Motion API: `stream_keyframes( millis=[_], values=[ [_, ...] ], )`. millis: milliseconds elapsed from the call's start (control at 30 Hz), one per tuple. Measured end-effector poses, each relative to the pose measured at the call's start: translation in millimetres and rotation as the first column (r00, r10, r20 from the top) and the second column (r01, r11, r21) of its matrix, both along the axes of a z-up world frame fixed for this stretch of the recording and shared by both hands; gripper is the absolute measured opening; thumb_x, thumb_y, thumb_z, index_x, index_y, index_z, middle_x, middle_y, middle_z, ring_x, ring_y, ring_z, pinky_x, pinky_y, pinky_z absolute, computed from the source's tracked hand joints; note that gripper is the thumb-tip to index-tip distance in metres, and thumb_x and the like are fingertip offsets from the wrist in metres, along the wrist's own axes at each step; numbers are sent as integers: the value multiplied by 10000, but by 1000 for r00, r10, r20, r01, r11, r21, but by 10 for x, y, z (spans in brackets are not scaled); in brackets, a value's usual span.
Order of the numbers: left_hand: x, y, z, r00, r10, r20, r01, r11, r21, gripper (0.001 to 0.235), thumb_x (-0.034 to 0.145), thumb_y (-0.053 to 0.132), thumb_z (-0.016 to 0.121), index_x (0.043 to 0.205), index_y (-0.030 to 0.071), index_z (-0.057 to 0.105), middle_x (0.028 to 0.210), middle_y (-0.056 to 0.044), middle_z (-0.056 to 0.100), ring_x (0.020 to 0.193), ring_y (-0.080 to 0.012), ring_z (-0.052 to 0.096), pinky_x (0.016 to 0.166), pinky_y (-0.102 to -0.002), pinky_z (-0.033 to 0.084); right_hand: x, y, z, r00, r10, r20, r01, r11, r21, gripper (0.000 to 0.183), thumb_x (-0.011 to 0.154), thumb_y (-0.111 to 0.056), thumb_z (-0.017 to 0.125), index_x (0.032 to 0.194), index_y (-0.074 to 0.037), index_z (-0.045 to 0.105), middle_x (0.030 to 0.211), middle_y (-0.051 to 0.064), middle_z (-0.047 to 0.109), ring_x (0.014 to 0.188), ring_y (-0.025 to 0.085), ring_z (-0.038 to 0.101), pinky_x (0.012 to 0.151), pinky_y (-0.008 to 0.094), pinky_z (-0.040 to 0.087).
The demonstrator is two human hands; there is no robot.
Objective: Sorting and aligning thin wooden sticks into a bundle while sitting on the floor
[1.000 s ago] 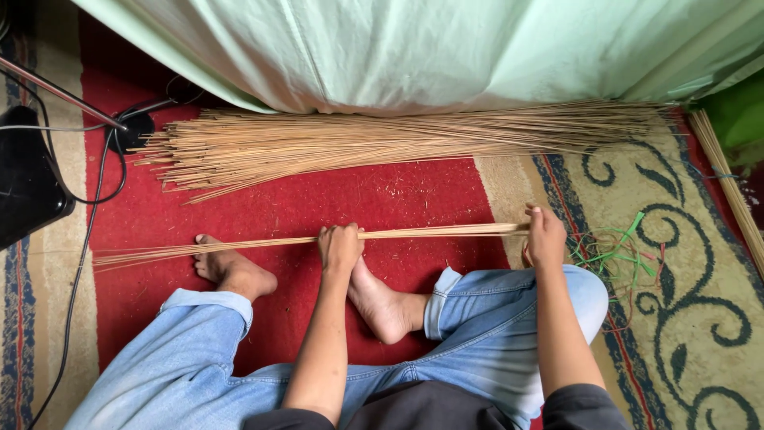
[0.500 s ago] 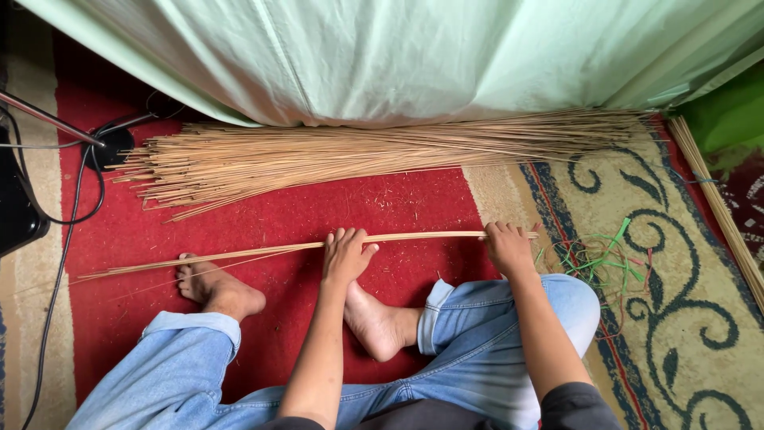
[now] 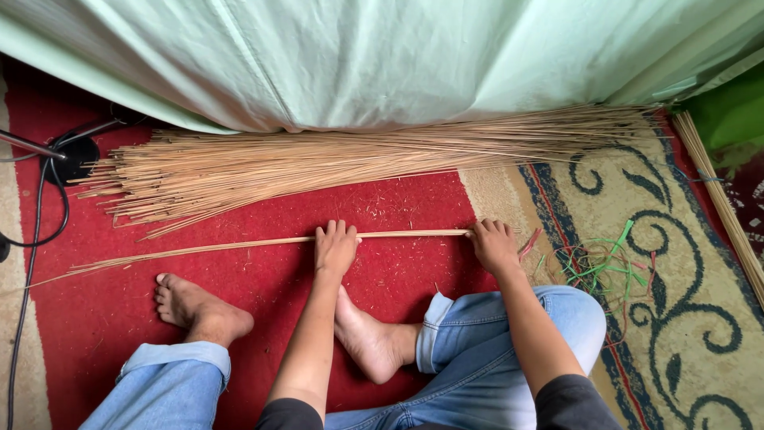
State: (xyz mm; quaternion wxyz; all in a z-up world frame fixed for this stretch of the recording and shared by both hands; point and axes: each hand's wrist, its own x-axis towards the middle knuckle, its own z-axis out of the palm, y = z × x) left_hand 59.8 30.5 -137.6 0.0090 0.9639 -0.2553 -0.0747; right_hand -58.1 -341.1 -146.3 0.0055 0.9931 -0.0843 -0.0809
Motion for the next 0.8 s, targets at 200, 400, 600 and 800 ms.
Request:
stream_keyframes(
  millis=[200,400,600,800],
  values=[
    [75,48,154,987,-23,-157,6,994,-110,519,953,522,612,1340,182,555,1274,-82,538,1279,-297,454,1125,-550,334,40,6,1,999,-50,-21,51,998,48,311,986,-464,598,1192,-230,603,1143,4,586,1193,233,571,1102,432,434],
    [455,-126,535,958,110,-265,-163,968,-190,590,1048,398,552,1547,115,413,1563,-146,407,1433,-354,383,1161,-577,313,29,99,223,999,-49,-22,52,984,172,462,940,-520,656,1276,-208,597,1236,45,547,1233,285,546,1150,469,385],
    [773,-225,307,961,130,-246,-137,991,-9,667,1003,443,582,1566,135,398,1628,-74,362,1417,-315,412,1100,-534,378,22,100,24,1000,12,24,-12,1000,-1,350,894,-400,708,1199,-264,604,1182,-9,550,1193,219,575,1079,415,451],
    [809,-210,104,969,173,-175,-180,983,-29,560,972,331,610,1487,154,481,1535,-43,432,1325,-283,448,1031,-502,415,-11,60,-138,997,-68,30,63,989,133,362,902,-381,691,1233,-270,597,1210,5,536,1209,246,566,1095,450,444]
  ],
)
